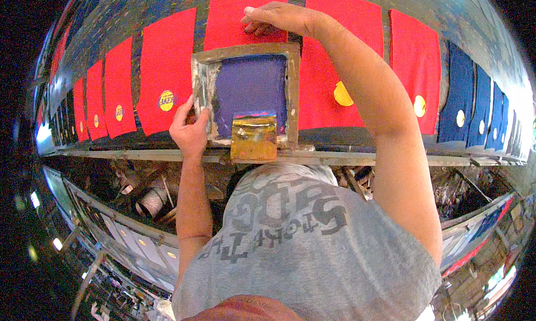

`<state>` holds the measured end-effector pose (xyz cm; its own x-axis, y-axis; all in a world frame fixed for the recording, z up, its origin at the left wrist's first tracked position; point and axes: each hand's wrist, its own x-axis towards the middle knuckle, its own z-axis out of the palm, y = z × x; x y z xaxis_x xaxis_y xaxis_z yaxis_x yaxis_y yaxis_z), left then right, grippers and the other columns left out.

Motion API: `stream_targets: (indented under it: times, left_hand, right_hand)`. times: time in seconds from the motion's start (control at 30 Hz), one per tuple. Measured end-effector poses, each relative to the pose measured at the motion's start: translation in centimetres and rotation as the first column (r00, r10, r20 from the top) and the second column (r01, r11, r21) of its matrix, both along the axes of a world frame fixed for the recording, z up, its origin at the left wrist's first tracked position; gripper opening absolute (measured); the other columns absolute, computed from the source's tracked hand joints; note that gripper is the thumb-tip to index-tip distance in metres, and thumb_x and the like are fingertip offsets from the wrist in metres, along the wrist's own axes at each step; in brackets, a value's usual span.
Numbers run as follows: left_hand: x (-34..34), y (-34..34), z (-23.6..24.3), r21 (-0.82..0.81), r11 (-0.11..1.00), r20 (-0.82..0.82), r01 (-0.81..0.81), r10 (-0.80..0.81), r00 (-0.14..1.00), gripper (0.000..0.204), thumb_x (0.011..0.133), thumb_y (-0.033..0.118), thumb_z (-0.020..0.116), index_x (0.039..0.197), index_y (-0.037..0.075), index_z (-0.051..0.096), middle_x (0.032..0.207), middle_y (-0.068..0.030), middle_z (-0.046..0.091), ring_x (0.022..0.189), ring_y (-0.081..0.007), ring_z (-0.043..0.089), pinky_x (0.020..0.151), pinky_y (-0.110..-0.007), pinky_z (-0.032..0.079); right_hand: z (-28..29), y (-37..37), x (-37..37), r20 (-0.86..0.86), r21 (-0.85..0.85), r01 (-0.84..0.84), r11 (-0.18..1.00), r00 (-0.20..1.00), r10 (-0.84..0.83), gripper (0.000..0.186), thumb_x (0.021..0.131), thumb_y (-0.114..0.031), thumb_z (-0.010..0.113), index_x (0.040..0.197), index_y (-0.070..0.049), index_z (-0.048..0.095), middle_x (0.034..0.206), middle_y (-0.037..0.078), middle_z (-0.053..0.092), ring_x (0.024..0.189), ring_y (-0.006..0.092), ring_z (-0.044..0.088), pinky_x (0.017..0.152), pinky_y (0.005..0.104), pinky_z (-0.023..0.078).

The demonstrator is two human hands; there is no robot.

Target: The person uses a squeegee to apply purple ink through a screen-printing frame onto a series of red and blue shirts laid out on a table. The shirts feature a circular logo and are processed one at a time in sequence.

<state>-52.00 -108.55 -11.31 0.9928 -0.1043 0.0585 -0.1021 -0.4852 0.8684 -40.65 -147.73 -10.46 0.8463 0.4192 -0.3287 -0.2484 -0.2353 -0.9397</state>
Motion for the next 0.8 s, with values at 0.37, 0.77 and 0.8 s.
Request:
stream_targets:
  times: [0.37,0.77,0.8]
  left_hand:
    - [-0.8,1.3,1.1,-0.28,0.96,0.046,-0.021,0.035,0.998,0.053,0.092,-0.016,0.08,0.144,-0.009,0.071,0.136,-0.0154,0.075,0.119,-0.0229,0.075,0.102,-0.037,0.063]
    - [-0.5,18.7,10.4,-0.464,0.756,-0.04,-0.463,0.504,0.863,0.061,0.091,-0.011,0.076,0.152,-0.008,0.066,0.136,-0.0194,0.077,0.115,-0.0279,0.075,0.103,-0.044,0.062]
    - [-0.6,20.0,10.9,-0.485,0.744,-0.023,-0.46,0.515,0.857,0.062,0.091,-0.01,0.076,0.153,-0.008,0.065,0.137,-0.0198,0.076,0.116,-0.0288,0.075,0.104,-0.045,0.062]
  right_hand:
    - [-2.0,-0.8,0.4,-0.121,0.129,0.062,0.99,0.992,-0.046,0.078,0.118,-0.067,0.048,0.16,-0.004,0.063,0.151,0.018,0.073,0.136,0.0274,0.071,0.121,0.0419,0.053]
    - [-2.9,2.5,-1.1,0.264,-0.155,0.257,0.954,0.941,-0.211,0.066,0.119,-0.058,0.053,0.147,-0.002,0.073,0.124,0.01,0.083,0.112,0.0191,0.075,0.102,0.0364,0.06]
    - [-2.6,2.8,-1.5,0.277,-0.162,0.286,0.944,0.932,-0.235,0.064,0.12,-0.056,0.054,0.146,-0.001,0.074,0.126,0.012,0.083,0.112,0.0202,0.076,0.103,0.0382,0.06]
